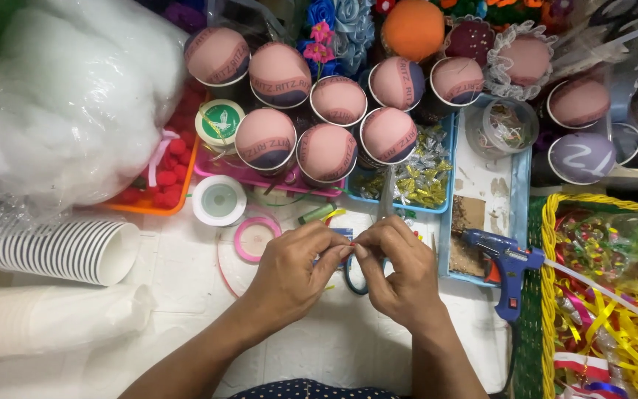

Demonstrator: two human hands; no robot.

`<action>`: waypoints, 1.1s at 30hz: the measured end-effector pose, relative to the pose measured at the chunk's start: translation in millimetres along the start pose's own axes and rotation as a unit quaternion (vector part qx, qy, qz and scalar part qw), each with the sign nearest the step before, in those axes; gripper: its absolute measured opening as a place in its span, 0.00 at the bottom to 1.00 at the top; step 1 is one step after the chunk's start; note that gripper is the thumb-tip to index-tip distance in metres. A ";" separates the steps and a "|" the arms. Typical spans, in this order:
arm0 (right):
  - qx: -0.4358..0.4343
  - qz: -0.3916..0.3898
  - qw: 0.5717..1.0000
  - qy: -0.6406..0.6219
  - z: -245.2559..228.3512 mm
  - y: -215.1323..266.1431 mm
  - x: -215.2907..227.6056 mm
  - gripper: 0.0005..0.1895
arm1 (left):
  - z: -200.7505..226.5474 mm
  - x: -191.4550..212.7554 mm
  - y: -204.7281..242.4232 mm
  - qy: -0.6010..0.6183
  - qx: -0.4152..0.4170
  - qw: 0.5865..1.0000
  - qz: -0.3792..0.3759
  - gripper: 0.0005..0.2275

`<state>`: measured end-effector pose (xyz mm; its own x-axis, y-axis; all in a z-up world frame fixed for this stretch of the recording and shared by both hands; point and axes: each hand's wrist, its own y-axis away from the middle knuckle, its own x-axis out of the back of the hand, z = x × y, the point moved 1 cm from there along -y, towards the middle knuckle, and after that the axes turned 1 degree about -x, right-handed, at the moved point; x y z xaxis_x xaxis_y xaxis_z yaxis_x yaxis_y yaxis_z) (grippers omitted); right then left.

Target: Threading a thin red ribbon through small decorative beads for jewelry or handicraft.

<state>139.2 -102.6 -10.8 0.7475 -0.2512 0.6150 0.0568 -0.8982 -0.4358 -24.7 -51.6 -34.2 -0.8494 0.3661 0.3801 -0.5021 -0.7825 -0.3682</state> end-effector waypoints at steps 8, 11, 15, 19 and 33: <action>-0.026 0.002 0.999 -0.030 5.4 1.2 -3.5 0.06 | -2.6 -2.6 7.3 0.068 0.096 0.993 -0.021 0.08; -0.045 -0.005 0.998 -0.054 8.8 2.2 -4.5 0.07 | 0.3 -0.3 5.8 0.087 0.112 0.990 -0.025 0.09; -0.063 -0.007 0.996 -0.069 11.1 3.3 -5.6 0.07 | 1.6 1.5 4.1 0.116 0.144 0.983 -0.027 0.09; -0.062 -0.010 0.995 -0.075 10.9 3.8 -7.8 0.08 | 1.0 -1.6 6.4 0.113 0.164 0.980 -0.013 0.07; 0.063 0.018 0.998 0.023 7.6 7.3 -16.7 0.03 | 6.3 -0.6 10.1 0.038 0.083 0.995 0.045 0.03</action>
<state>132.2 -102.2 -29.3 0.7194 -0.3023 0.6254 0.1143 -0.8366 -0.5358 -28.2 -62.9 -32.8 -0.9026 0.3229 0.2846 -0.3951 -0.8839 -0.2503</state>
